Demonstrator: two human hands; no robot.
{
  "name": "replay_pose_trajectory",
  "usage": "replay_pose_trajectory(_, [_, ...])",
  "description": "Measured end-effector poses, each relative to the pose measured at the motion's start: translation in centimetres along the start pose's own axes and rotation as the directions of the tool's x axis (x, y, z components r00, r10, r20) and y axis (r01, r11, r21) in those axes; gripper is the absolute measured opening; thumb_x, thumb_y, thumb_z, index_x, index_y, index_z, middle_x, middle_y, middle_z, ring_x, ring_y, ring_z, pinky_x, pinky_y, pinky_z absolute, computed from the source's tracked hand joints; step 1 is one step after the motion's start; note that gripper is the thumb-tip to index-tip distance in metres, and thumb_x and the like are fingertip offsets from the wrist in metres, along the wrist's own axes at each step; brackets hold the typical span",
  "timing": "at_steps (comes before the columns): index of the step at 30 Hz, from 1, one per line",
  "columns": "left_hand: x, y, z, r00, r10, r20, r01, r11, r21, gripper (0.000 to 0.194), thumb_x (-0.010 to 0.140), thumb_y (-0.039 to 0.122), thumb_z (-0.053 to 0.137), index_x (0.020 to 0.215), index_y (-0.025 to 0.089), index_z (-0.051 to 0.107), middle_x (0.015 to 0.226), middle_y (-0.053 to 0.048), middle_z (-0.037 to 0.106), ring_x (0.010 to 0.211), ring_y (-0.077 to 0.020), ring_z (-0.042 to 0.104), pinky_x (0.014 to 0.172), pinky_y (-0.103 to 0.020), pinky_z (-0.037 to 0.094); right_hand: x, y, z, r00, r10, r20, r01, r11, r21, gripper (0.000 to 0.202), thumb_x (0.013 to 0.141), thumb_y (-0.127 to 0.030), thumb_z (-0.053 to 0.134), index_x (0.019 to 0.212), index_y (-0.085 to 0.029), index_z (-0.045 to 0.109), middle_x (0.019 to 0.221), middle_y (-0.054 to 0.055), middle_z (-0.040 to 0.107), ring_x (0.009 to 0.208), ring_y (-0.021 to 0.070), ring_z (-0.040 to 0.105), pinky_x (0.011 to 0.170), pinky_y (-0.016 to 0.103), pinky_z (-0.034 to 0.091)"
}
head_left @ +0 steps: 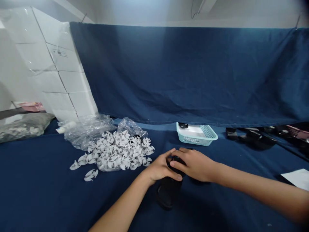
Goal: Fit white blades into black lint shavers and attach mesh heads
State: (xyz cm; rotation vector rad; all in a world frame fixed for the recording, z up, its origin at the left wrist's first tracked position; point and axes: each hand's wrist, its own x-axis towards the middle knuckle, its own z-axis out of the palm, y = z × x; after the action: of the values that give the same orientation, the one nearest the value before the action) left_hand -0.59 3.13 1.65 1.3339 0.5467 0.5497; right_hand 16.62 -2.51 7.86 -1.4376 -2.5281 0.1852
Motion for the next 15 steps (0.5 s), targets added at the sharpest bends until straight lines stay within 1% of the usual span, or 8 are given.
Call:
replay_pose_trajectory(2, [0.1,-0.3,-0.1,0.998,-0.038,-0.04,0.037,0.999,-0.015,0.124,0.044,0.011,0.092,0.149,0.021,0.027,0.114,-0.012,0.066,0.107,-0.0327,0.063,0.092,-0.047,0.049,0.1,0.1,0.2,1.0,0.022,0.012,-0.022,1.0,-0.017,0.037,0.099,-0.043,0.039,0.107,-0.018,0.065,0.096,0.01,0.066,0.081,0.0226,0.062,0.071,0.034,0.046])
replay_pose_trajectory(4, [0.2,-0.4,-0.2,0.998,-0.037,-0.051,0.036,0.999,-0.018,0.126,0.045,0.012,0.092,0.15,0.02,0.023,0.114,-0.013,0.066,0.104,-0.0331,0.064,0.091,-0.047,0.05,0.2,0.4,-0.3,0.997,0.053,0.055,-0.057,0.996,0.063,0.04,0.097,-0.048,0.041,0.106,-0.019,0.066,0.094,0.008,0.066,0.081,0.0219,0.062,0.071,0.033,0.045])
replay_pose_trajectory(6, [0.2,-0.5,-0.2,0.998,-0.016,-0.06,0.016,1.0,0.001,0.127,0.046,0.013,0.092,0.151,0.019,0.021,0.119,-0.015,0.064,0.107,-0.0337,0.063,0.092,-0.047,0.049,0.3,0.9,-1.1,0.991,0.073,0.115,-0.089,0.985,0.146,0.042,0.093,-0.055,0.046,0.108,-0.021,0.067,0.093,0.007,0.064,0.079,0.0204,0.061,0.069,0.031,0.045])
replay_pose_trajectory(8, [0.4,-0.5,-0.2,0.997,0.014,-0.071,-0.012,0.999,0.03,0.127,0.046,0.013,0.092,0.151,0.018,0.019,0.125,-0.016,0.061,0.113,-0.0339,0.06,0.097,-0.048,0.047,0.5,1.4,-1.8,0.983,0.061,0.171,-0.093,0.978,0.188,0.044,0.087,-0.058,0.054,0.11,-0.022,0.066,0.093,0.006,0.062,0.076,0.0188,0.06,0.067,0.03,0.044])
replay_pose_trajectory(10, [0.5,-0.7,-0.2,0.996,0.045,-0.08,-0.041,0.998,0.054,0.127,0.046,0.012,0.091,0.151,0.018,0.02,0.13,-0.016,0.059,0.118,-0.0331,0.057,0.102,-0.047,0.044,0.6,1.8,-2.2,0.979,0.041,0.199,-0.081,0.977,0.199,0.043,0.083,-0.055,0.061,0.112,-0.024,0.065,0.093,0.005,0.06,0.076,0.018,0.059,0.067,0.03,0.045])
replay_pose_trajectory(12, [0.6,-1.0,-0.2,0.995,0.062,-0.084,-0.056,0.996,0.074,0.126,0.046,0.012,0.091,0.151,0.017,0.021,0.132,-0.016,0.058,0.121,-0.0324,0.055,0.106,-0.047,0.041,0.8,2.0,-2.5,0.975,0.021,0.222,-0.067,0.977,0.202,0.042,0.081,-0.049,0.065,0.116,-0.026,0.063,0.096,0.004,0.06,0.077,0.0178,0.059,0.068,0.031,0.045])
replay_pose_trajectory(15, [0.7,-1.2,-0.4,0.994,0.07,-0.081,-0.061,0.993,0.103,0.126,0.046,0.014,0.092,0.15,0.016,0.022,0.133,-0.016,0.057,0.122,-0.0324,0.054,0.107,-0.048,0.039,1.0,2.0,-2.9,0.966,-0.03,0.257,-0.031,0.973,0.23,0.049,0.079,-0.041,0.07,0.125,-0.029,0.059,0.106,0.004,0.06,0.083,0.0189,0.059,0.073,0.033,0.047])
